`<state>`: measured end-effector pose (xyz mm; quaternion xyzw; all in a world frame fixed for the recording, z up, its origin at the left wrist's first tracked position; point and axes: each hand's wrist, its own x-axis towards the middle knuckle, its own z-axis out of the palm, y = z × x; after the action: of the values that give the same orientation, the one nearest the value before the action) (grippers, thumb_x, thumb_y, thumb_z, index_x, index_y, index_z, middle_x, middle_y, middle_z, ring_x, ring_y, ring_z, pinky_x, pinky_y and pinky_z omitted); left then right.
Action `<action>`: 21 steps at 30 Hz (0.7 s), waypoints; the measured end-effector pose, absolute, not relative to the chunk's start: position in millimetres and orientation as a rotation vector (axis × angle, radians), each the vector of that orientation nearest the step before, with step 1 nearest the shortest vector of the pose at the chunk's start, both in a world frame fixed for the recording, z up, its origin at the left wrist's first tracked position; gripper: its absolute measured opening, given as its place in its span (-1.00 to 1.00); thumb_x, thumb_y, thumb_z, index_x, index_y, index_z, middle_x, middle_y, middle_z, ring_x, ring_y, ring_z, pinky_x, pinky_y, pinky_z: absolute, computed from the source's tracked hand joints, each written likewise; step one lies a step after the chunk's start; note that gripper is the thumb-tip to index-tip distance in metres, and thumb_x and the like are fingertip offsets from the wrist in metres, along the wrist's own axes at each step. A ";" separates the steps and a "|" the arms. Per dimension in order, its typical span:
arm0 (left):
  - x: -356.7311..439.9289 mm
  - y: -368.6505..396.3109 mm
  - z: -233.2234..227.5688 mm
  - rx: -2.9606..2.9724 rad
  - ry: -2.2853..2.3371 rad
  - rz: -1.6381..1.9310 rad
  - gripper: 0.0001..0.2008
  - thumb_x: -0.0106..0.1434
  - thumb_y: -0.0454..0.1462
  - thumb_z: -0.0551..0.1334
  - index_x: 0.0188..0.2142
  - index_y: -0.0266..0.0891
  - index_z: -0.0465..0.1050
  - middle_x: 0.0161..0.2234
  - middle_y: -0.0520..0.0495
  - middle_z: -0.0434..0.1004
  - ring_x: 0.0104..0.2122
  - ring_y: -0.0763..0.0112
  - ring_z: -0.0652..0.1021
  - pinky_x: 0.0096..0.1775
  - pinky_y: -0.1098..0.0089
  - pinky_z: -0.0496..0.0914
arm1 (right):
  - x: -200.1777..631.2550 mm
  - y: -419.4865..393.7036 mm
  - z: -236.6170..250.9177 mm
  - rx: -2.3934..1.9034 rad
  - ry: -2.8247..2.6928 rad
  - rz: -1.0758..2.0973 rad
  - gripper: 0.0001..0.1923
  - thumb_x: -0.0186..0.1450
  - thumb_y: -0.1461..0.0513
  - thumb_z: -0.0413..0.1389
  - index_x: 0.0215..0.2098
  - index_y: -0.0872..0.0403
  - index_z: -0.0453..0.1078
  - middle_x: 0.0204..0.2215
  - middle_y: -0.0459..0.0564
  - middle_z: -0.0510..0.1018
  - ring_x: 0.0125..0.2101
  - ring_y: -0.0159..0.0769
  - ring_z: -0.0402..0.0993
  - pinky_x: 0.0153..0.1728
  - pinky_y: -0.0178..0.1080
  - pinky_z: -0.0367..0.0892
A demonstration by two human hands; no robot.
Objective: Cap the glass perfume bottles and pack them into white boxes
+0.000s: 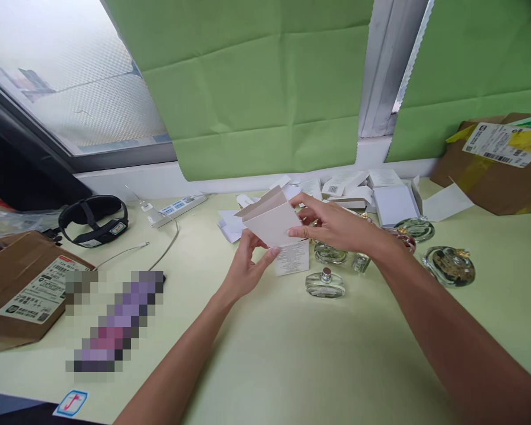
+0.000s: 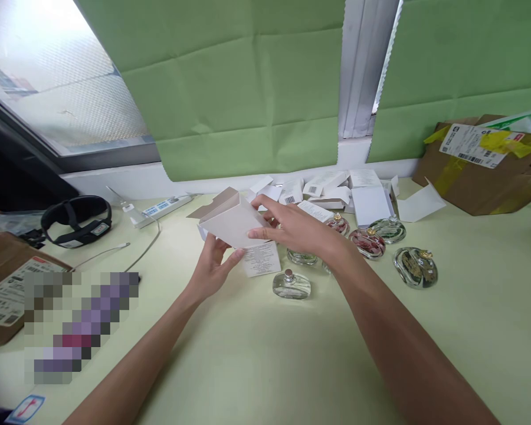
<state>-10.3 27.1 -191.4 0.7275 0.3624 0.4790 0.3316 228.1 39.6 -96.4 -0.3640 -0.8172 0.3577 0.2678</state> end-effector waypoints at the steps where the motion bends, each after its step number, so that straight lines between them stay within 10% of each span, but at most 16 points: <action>1: -10.2 27.3 -191.2 1.897 0.936 1.258 -0.64 0.36 -0.18 0.24 0.08 -0.08 0.18 0.08 -0.14 0.42 0.01 0.29 0.48 0.00 0.21 0.41 | 228.0 39.1 -96.0 -0.996 -2.208 0.960 -0.66 0.32 0.04 0.14 0.03 -0.15 0.24 -0.12 -0.07 0.64 -0.19 -0.16 0.52 -0.23 -0.13 0.33; 21: -8.2 27.1 -195.8 1.916 0.869 1.290 -0.70 0.43 -0.16 0.13 0.11 -0.08 0.18 0.09 -0.13 0.40 0.02 0.31 0.46 0.00 0.25 0.38 | 230.1 49.7 -103.8 -0.997 -2.128 0.911 -0.72 0.12 0.10 0.29 -0.25 0.00 0.41 -0.20 -0.05 0.57 -0.25 -0.25 0.46 -0.27 -0.18 0.31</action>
<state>-8.2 27.1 -195.8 0.7327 0.3323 0.4935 0.3305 230.1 49.7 -103.8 -0.3766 -0.8039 0.3443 0.3056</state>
